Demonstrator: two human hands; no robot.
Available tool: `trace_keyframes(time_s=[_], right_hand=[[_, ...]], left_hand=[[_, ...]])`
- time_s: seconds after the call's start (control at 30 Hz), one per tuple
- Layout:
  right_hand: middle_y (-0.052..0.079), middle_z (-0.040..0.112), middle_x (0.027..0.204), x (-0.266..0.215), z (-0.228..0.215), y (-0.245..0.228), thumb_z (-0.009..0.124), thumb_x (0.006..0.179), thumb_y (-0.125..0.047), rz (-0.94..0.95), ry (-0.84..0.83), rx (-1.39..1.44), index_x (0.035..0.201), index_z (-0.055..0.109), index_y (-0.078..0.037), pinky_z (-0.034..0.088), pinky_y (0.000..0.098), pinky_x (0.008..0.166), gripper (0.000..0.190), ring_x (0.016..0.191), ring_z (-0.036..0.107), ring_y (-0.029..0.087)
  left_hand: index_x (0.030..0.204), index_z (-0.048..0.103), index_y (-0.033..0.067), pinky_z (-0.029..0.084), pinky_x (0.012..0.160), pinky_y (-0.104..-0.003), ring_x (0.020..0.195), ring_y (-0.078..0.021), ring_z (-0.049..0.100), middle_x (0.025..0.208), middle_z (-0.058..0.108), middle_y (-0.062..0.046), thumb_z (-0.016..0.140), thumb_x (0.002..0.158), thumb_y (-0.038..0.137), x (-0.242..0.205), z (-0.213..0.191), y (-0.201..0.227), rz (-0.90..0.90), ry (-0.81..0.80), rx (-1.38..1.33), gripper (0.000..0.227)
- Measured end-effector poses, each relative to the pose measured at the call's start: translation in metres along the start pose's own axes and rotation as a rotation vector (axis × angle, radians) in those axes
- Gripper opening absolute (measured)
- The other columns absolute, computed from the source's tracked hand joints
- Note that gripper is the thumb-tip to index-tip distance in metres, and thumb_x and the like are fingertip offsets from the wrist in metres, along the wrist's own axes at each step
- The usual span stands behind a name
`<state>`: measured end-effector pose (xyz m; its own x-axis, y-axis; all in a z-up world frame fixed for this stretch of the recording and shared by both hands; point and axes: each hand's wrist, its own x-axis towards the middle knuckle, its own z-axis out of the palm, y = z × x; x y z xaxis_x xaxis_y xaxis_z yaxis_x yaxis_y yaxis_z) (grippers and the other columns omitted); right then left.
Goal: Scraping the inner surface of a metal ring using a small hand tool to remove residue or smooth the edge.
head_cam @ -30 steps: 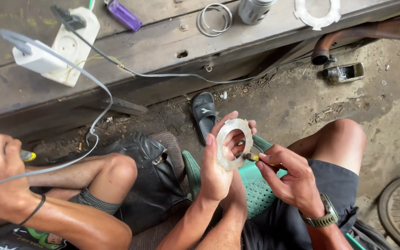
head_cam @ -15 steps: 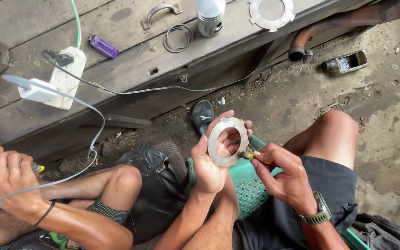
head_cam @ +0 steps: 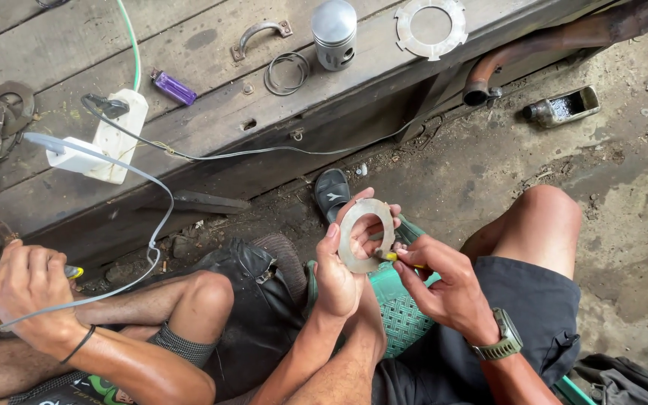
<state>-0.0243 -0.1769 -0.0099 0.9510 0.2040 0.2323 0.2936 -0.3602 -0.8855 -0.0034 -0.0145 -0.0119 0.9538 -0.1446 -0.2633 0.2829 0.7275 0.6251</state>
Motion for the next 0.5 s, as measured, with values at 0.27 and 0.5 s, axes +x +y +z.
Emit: trace_keyframes(time_s=[0.27,0.5], right_hand=[[0.010,0.066,0.082,0.005,-0.001,0.002,0.069,0.092,-0.004,0.008,-0.023,0.041,0.087,0.058,-0.001,0.049,0.0252,0.058,0.013,0.066,0.062,0.015],[0.010,0.062,0.075,0.035,-0.008,0.001,0.072,0.090,-0.003,-0.114,0.036,0.052,0.087,0.062,-0.001,0.048,0.0279,0.051,0.011,0.056,0.056,0.019]], left_hand=[[0.147,0.045,0.0026,0.054,0.093,-0.035,0.114,-0.0303,0.065,0.132,0.061,-0.031,0.043,0.096,0.048,0.001,0.001,0.006,0.004,-0.026,-0.014,0.068],[0.149,0.043,0.0005,0.052,0.100,-0.040,0.117,-0.0338,0.065,0.130,0.063,-0.032,0.039,0.096,0.049,0.011,0.016,0.035,0.072,-0.078,0.092,0.072]])
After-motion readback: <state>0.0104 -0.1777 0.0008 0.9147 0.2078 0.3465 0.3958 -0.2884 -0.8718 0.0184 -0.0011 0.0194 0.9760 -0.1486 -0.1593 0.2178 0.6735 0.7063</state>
